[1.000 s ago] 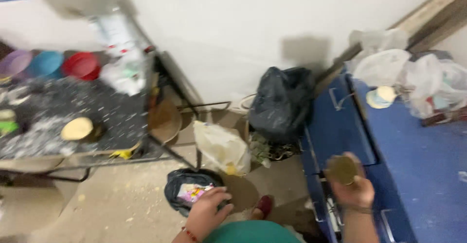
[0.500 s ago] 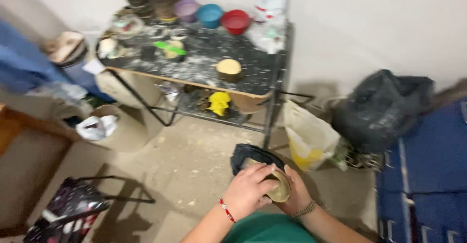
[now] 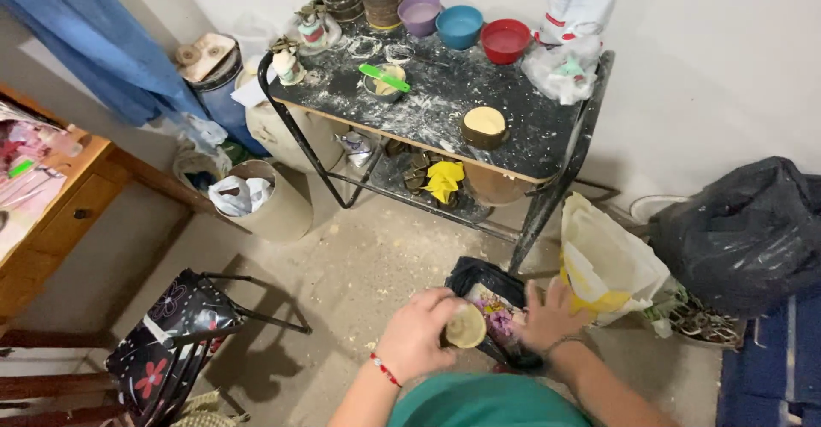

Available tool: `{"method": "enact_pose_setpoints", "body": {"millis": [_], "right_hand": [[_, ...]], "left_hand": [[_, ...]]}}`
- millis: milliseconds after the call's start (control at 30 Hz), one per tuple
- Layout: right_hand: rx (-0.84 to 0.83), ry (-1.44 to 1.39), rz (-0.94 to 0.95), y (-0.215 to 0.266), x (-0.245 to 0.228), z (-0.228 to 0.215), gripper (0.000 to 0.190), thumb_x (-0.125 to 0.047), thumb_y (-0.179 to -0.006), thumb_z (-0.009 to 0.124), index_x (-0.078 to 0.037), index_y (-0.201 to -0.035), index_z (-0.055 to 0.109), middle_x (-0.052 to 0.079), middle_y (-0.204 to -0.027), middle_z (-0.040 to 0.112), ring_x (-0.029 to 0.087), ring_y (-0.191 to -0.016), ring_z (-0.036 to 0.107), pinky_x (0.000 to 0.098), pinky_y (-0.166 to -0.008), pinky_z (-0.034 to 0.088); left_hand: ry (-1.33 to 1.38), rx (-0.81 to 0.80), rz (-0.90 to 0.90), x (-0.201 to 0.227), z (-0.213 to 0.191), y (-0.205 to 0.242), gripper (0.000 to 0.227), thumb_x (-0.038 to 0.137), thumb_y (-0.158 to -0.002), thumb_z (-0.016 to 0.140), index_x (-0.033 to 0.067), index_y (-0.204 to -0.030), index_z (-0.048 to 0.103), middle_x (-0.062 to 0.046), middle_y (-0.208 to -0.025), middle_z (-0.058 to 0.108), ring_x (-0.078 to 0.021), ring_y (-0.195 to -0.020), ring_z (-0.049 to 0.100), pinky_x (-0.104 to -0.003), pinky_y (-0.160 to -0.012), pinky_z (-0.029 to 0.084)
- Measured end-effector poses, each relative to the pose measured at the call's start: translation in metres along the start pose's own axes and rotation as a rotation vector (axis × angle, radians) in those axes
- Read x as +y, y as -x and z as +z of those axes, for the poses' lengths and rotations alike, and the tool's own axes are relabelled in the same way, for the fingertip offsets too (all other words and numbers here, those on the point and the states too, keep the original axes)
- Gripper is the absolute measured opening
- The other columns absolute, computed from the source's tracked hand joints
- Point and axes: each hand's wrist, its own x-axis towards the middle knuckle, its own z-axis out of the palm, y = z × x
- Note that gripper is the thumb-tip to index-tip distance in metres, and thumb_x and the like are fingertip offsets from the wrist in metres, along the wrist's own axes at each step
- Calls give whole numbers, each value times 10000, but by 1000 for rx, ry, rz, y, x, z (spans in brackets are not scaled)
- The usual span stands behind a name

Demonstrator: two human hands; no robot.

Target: The person scoops a yellow paste from a small container into a larger container using a green spatula. They then use a metal tool to scrape the sides of the larger container and mix the contents. The person repeatedly moves between the table and the floor, handling a black bag and other items.

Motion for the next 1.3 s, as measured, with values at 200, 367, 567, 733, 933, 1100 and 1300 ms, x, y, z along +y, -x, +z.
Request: {"method": "enact_pose_setpoints", "body": {"millis": [200, 367, 567, 733, 933, 1100, 1300], "right_hand": [[-237, 167, 146, -33, 71, 3, 439, -436, -1008, 518, -453, -1446, 544, -40, -1138, 783, 189, -1002, 759, 359, -717, 608], [-306, 156, -91, -52, 122, 23, 1085, -461, -905, 770, -412, -1662, -5, 262, -1730, -163, 375, -1364, 543, 425, -806, 604], [99, -229, -104, -35, 161, 26, 714, -399, -835, 812, -228, -1471, 536, 139, -1593, 395, 351, -1507, 380, 475, -1161, 433], [6, -375, 105, -28, 139, -12, 646, -387, -892, 737, -297, -1496, 527, 40, -1603, 402, 233, -1505, 413, 426, -1189, 421], [195, -457, 189, -61, 102, -42, 587, -378, -910, 693, -170, -1448, 586, 99, -1575, 496, 262, -1507, 415, 441, -1201, 400], [361, -578, 303, -91, 31, -82, 698, -444, -924, 612, -33, -1482, 525, 190, -1568, 492, 324, -1491, 415, 448, -1239, 331], [525, -505, 249, -123, -42, -121, 515, -278, -865, 781, -184, -1360, 676, 172, -1401, 640, 396, -1333, 587, 550, -1039, 555]], "left_hand": [[-190, 154, -59, -40, -13, -33, 801, 362, -574, 959, 88, -1262, 654, -133, -1215, 649, -320, -1165, 575, -482, -1002, 509], [-232, 219, -27, -53, -16, -93, 847, 308, -578, 913, 84, -1344, 629, -181, -1260, 629, -373, -1144, 572, -464, -975, 493], [-168, 117, 47, -73, -21, -170, 808, 140, -593, 839, 84, -1363, 600, -168, -1291, 601, -382, -1175, 549, -498, -978, 505], [-202, 129, 157, -132, -29, -261, 784, 150, -598, 873, 79, -1335, 616, -188, -1324, 611, -394, -1187, 554, -497, -1025, 462], [-172, -7, 224, -203, -43, -374, 762, 157, -614, 897, 63, -1310, 602, -190, -1339, 612, -417, -1226, 533, -517, -1040, 455], [-169, -262, 288, -232, -58, -424, 796, 155, -643, 888, 136, -1376, 578, -109, -1380, 605, -380, -1269, 517, -521, -1079, 453], [-125, -329, 398, -249, -64, -443, 850, 254, -643, 953, 160, -1388, 555, -117, -1293, 632, -350, -1306, 567, -497, -997, 567]]}}
